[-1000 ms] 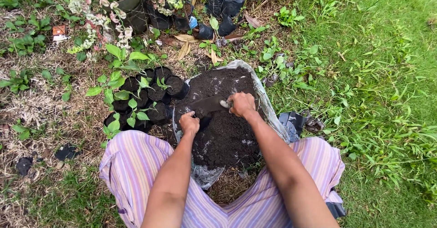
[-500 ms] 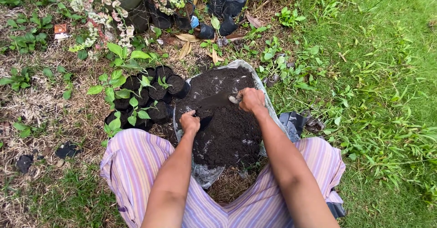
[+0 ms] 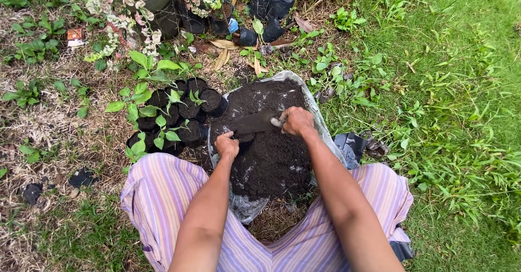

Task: Transplanting small seedlings into nursery pots using a hand trowel and soil

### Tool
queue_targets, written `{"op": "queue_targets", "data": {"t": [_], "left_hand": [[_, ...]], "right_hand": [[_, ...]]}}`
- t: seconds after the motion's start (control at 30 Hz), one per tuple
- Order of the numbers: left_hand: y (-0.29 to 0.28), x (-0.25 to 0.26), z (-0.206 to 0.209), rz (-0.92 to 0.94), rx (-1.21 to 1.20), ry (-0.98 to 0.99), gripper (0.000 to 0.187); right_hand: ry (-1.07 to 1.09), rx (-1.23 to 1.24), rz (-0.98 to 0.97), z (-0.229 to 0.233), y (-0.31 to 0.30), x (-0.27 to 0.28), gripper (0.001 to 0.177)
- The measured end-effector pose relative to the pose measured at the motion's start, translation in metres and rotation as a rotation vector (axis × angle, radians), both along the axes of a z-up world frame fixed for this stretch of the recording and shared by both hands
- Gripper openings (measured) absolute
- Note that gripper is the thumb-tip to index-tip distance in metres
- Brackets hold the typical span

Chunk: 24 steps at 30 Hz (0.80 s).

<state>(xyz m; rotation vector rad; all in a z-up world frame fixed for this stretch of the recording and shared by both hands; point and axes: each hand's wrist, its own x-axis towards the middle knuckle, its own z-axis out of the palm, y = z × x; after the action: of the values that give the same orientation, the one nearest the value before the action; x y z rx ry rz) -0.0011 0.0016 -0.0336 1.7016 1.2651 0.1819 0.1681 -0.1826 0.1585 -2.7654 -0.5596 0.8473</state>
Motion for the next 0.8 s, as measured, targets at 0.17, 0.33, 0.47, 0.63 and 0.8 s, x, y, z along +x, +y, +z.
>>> {"op": "queue_targets", "data": {"t": [0.17, 0.33, 0.47, 0.63, 0.8], "left_hand": [[-0.003, 0.001, 0.013, 0.017, -0.036, 0.045, 0.040], [-0.007, -0.001, 0.033, 0.009, -0.068, 0.081, 0.041], [-0.004, -0.002, 0.022, -0.002, -0.024, 0.060, 0.041], [-0.004, -0.002, 0.024, 0.008, -0.056, 0.053, 0.042], [-0.008, 0.001, 0.042, 0.017, -0.118, 0.109, 0.042]], "right_hand": [[-0.219, -0.062, 0.173, -0.020, -0.011, 0.018, 0.033], [-0.238, -0.116, 0.253, -0.037, -0.004, 0.009, 0.031], [-0.050, -0.065, 0.114, -0.020, 0.000, 0.000, 0.037], [0.012, -0.063, 0.017, 0.023, -0.005, 0.001, 0.040], [-0.118, -0.045, -0.030, -0.002, -0.033, 0.032, 0.048]]}}
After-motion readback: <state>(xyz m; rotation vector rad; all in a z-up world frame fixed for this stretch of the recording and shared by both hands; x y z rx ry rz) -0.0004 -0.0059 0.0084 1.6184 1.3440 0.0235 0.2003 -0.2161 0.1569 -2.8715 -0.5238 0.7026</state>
